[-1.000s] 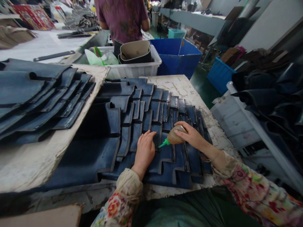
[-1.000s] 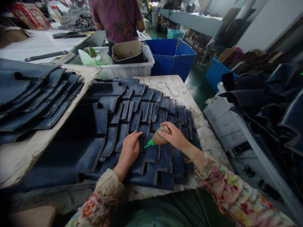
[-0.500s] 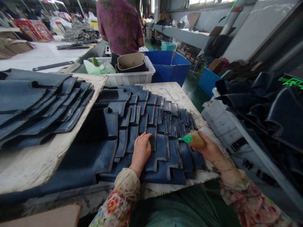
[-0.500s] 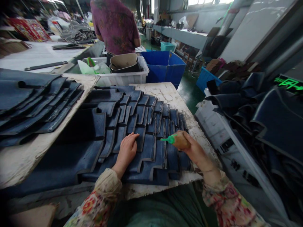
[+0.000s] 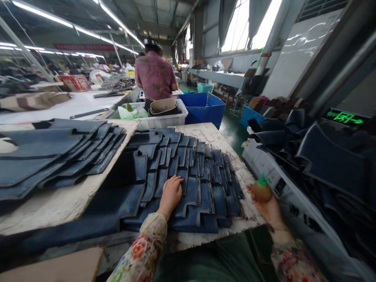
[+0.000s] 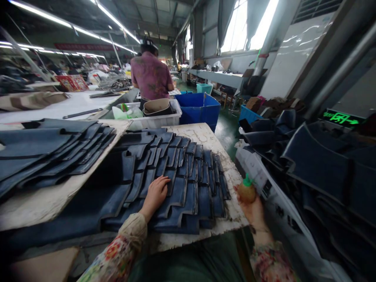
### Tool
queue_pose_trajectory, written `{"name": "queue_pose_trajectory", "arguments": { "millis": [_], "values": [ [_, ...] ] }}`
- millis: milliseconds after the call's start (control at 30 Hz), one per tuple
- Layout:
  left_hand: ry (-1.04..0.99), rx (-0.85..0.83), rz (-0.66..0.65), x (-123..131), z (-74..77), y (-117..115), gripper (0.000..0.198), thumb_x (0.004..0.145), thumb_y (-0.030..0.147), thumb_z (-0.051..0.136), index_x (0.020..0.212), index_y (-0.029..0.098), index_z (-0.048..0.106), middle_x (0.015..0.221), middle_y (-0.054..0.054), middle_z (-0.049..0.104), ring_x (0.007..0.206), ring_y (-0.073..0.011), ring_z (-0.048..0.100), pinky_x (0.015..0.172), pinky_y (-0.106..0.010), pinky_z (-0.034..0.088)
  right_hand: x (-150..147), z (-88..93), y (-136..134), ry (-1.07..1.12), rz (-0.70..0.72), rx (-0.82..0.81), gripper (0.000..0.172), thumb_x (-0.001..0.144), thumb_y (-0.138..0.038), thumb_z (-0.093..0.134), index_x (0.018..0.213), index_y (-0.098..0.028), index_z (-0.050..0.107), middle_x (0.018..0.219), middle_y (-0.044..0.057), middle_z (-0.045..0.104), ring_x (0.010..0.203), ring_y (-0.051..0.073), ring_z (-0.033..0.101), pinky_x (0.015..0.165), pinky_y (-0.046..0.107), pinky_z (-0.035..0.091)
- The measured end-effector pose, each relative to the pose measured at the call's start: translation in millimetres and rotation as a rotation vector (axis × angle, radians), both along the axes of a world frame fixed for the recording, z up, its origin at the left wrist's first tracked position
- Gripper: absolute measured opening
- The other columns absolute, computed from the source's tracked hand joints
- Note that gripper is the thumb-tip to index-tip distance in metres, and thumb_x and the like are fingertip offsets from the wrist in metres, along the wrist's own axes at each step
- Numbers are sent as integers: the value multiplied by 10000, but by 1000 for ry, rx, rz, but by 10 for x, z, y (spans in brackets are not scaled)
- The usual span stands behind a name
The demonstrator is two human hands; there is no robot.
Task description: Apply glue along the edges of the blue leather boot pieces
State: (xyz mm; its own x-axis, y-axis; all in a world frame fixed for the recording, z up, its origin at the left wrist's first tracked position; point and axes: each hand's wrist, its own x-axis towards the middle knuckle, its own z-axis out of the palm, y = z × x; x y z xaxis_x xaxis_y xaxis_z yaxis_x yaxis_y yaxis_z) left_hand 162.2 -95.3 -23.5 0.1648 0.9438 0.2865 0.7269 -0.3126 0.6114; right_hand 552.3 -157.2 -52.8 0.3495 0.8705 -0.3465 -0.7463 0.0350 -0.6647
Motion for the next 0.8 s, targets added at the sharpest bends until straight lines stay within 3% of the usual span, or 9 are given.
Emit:
{"name": "queue_pose_trajectory", "arguments": {
  "millis": [167,333,467,667,800],
  "values": [
    [-56,-73,3,-54,116,0,313,793,194,474,1059,170,637,1184,-73,632,1216,-213,505,1059,-413,380,-6,18,-40,26,27,48,286,836,-368,500,1053,-217,607,1025,80,673,982,225,653,508,205,537],
    [-75,-127,11,-273,360,-479,369,826,304,443,1105,136,616,1142,-95,656,1088,-186,606,965,-344,477,-29,45,-117,45,44,76,322,786,-432,583,1060,-267,625,1081,41,671,1014,203,643,558,201,538],
    [13,-82,70,-761,530,-1006,411,802,396,472,1129,198,621,1212,-66,623,1158,-207,562,1027,-369,424,-20,16,-142,50,57,79,350,757,-493,608,1034,-283,649,1125,27,660,1057,202,625,612,222,558],
    [241,61,389,-1709,634,-1472,380,749,449,487,1017,251,669,1094,-31,684,1043,-240,631,949,-366,492,5,-15,-175,-45,81,37,424,689,-559,639,1034,-313,657,1117,27,667,1122,215,590,715,261,587],
    [355,0,518,-1887,568,-1680,323,764,432,453,922,282,692,997,-5,714,981,-249,654,931,-400,496,28,-73,-187,-115,126,-45,480,617,-579,627,1077,-443,620,1243,6,599,1229,250,493,765,388,581]
  ]
}}
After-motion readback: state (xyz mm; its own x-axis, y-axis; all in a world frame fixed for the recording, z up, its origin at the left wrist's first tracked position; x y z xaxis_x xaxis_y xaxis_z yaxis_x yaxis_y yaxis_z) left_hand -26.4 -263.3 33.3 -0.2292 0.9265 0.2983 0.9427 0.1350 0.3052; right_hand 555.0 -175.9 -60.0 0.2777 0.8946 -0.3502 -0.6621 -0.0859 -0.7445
